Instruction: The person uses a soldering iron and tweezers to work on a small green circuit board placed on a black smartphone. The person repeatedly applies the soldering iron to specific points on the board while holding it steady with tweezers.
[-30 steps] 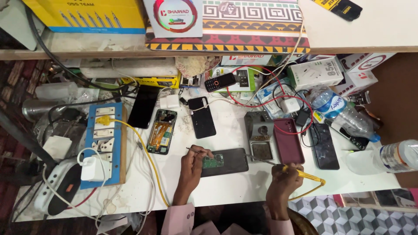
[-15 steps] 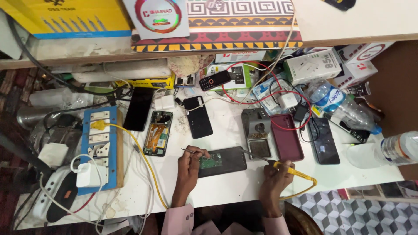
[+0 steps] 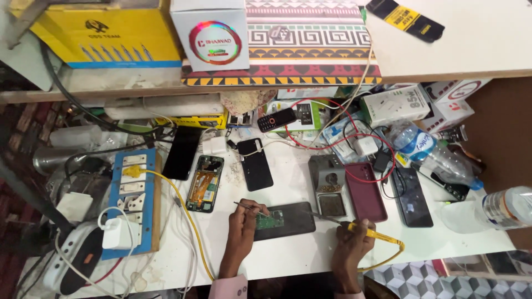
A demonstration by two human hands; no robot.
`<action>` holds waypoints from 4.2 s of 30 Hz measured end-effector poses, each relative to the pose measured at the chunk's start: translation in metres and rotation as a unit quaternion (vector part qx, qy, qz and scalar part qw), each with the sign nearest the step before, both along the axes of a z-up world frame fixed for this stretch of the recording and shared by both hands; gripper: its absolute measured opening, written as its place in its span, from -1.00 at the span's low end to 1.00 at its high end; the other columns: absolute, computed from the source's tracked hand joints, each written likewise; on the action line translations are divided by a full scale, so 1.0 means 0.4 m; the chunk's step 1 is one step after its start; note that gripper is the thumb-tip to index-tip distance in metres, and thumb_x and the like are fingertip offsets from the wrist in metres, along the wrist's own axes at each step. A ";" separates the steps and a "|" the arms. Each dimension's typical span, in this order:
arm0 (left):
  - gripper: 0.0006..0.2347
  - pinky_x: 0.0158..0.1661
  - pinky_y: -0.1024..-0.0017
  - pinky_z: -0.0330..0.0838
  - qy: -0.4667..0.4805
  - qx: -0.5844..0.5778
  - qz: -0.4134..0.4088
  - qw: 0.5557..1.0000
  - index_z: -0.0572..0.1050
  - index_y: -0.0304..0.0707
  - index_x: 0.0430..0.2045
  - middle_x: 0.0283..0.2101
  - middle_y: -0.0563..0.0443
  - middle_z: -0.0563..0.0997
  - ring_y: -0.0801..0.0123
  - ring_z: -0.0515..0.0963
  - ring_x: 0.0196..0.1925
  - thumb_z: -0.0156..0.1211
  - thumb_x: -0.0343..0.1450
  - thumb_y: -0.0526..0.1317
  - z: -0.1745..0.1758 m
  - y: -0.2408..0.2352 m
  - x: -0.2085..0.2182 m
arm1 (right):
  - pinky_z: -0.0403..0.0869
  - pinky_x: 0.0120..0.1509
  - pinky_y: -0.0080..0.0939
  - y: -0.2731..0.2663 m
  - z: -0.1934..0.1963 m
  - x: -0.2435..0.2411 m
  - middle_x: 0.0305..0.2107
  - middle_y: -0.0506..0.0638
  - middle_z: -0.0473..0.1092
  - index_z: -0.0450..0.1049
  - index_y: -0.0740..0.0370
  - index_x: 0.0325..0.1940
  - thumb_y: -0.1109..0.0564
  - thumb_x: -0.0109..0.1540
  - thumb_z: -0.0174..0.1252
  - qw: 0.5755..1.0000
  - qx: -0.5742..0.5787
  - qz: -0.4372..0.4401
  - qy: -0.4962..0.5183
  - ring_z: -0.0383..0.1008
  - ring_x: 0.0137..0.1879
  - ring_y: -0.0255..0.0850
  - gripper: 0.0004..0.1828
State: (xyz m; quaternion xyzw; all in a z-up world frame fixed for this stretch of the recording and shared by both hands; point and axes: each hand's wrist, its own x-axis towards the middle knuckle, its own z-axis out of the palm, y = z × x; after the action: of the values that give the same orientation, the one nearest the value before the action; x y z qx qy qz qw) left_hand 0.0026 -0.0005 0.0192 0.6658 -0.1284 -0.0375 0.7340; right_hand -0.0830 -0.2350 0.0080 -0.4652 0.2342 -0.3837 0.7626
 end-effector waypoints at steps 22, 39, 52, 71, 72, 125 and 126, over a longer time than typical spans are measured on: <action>-0.83 -0.53 0.59 0.21 0.018 -0.011 -0.002 1.000 0.43 -0.34 -0.29 -0.33 0.00 0.69 0.68 0.21 -0.61 -0.09 0.59 -0.23 -0.028 -0.005 -0.004 | 0.04 -0.50 -0.36 -0.001 -0.015 -0.007 -0.61 -0.16 0.10 0.18 0.15 -0.26 -0.01 0.47 -0.04 1.000 0.006 -0.013 0.013 0.00 -0.57 -0.44 -0.72; -0.83 -0.09 0.46 0.49 -0.027 -0.012 -0.011 1.000 0.44 -0.35 -0.27 -0.25 -0.04 0.67 0.49 0.61 -0.22 -0.11 0.61 -0.26 -0.032 -0.002 -0.009 | 0.16 -0.43 -0.38 0.018 -0.053 -0.005 -0.48 -0.12 0.21 0.19 0.17 -0.03 0.00 0.45 0.00 0.994 -0.087 0.052 0.047 0.12 -0.49 -0.43 -0.78; -0.84 -0.06 0.43 0.49 -0.023 0.012 -0.012 1.000 0.47 -0.37 -0.28 -0.26 -0.06 0.68 0.42 0.61 -0.22 -0.09 0.61 -0.31 -0.034 0.002 -0.016 | 0.29 -0.37 -0.38 0.032 -0.033 -0.005 -0.45 -0.07 0.28 0.19 0.19 -0.04 0.02 0.49 0.01 0.988 -0.117 0.056 0.084 0.25 -0.47 -0.41 -0.78; -0.84 -0.02 0.40 0.53 -0.046 -0.013 -0.014 0.999 0.43 -0.35 -0.27 -0.27 -0.09 0.66 0.39 0.65 -0.17 -0.09 0.63 -0.27 -0.043 -0.001 -0.007 | 0.26 -0.38 -0.39 0.026 -0.050 0.001 -0.45 -0.08 0.27 0.18 0.13 -0.04 0.02 0.47 0.01 0.994 -0.063 0.033 0.077 0.21 -0.47 -0.41 -0.81; -0.84 -0.02 0.40 0.53 -0.043 -0.013 -0.015 0.999 0.43 -0.36 -0.27 -0.27 -0.09 0.66 0.39 0.65 -0.16 -0.08 0.63 -0.27 -0.042 -0.002 -0.009 | 0.26 -0.37 -0.39 0.026 -0.048 -0.001 -0.45 -0.08 0.27 0.18 0.13 -0.04 0.02 0.47 0.01 0.994 -0.064 0.032 0.081 0.21 -0.46 -0.40 -0.81; -0.75 -0.02 0.40 0.51 -0.037 0.007 -0.020 0.999 0.53 -0.38 -0.32 -0.26 -0.10 0.70 0.34 0.67 -0.16 -0.18 0.59 -0.29 -0.021 0.002 -0.011 | 0.14 -0.46 -0.40 0.036 -0.023 0.003 -0.56 -0.09 0.26 0.22 0.20 -0.18 0.07 0.41 0.05 0.985 -0.121 0.034 0.119 0.14 -0.52 -0.44 -0.80; -0.74 -0.02 0.41 0.50 -0.034 0.008 -0.020 0.999 0.53 -0.39 -0.30 -0.26 -0.09 0.71 0.36 0.66 -0.16 -0.18 0.59 -0.28 -0.022 0.003 -0.009 | 0.14 -0.46 -0.40 0.037 -0.024 0.005 -0.57 -0.08 0.26 0.22 0.20 -0.18 0.07 0.41 0.04 0.983 -0.130 0.036 0.124 0.14 -0.52 -0.44 -0.80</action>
State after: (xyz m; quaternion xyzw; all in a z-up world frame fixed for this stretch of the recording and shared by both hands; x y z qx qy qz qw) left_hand -0.0008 0.0009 0.0102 0.6698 -0.1661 -0.0303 0.7231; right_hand -0.0809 -0.2202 -0.0018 -0.6125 0.2578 -0.3232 0.6737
